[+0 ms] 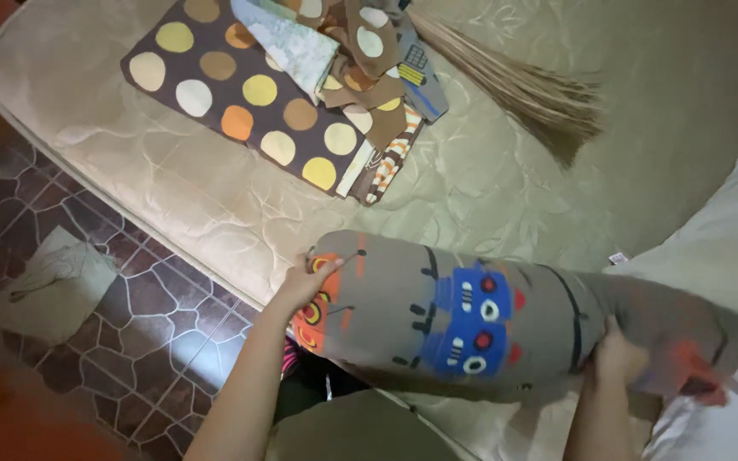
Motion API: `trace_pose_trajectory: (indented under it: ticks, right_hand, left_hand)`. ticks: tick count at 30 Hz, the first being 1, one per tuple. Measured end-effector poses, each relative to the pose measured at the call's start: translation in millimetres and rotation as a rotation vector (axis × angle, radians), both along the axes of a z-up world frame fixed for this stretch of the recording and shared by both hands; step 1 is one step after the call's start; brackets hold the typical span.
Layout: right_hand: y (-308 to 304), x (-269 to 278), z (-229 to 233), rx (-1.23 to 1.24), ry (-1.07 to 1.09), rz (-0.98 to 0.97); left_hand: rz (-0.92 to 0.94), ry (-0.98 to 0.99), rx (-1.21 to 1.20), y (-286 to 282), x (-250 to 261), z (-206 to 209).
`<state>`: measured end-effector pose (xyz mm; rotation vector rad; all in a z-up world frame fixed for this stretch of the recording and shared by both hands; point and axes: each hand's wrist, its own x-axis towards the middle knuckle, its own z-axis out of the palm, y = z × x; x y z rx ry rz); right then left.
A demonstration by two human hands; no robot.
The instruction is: Putting a patterned cover on a bolster pillow and tying the ends with white strings.
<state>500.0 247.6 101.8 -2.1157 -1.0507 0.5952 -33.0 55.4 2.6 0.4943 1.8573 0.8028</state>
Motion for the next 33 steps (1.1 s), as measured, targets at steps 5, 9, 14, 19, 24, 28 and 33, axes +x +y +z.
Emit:
trace_pose_trajectory:
  ticks: [5, 9, 14, 19, 24, 28, 33]
  right_hand:
    - [73.0, -36.7, 23.2, 0.253, -0.256, 0.213]
    - [111.1, -95.5, 53.1, 0.177, -0.379, 0.361]
    - [137.2, -163.4, 63.7, 0.162, -0.381, 0.408]
    - [143.5, -208.8, 66.9, 0.150, -0.375, 0.467]
    - [150.3, -238.5, 80.5, 0.143, -0.390, 0.566]
    - [167.5, -259.7, 102.0, 0.188, -0.380, 0.683]
    - [183.4, -297.3, 145.6, 0.241, -0.329, 0.973]
  left_hand:
    - [-0.147, 0.007, -0.315, 29.0, -18.9, 31.8]
    - [-0.050, 0.267, -0.368, 17.6, -13.9, -63.9]
    - [0.096, 0.322, -0.249, -21.3, 0.2, -29.3]
    - [0.163, 0.340, -0.178, -29.7, 11.9, 36.7]
    - [-0.069, 0.339, -0.361, -8.6, 27.0, 131.0]
    - [-0.090, 0.300, -0.368, -2.6, 62.2, 109.6]
    - [-0.272, -0.013, -0.363, 4.3, 131.1, 106.7]
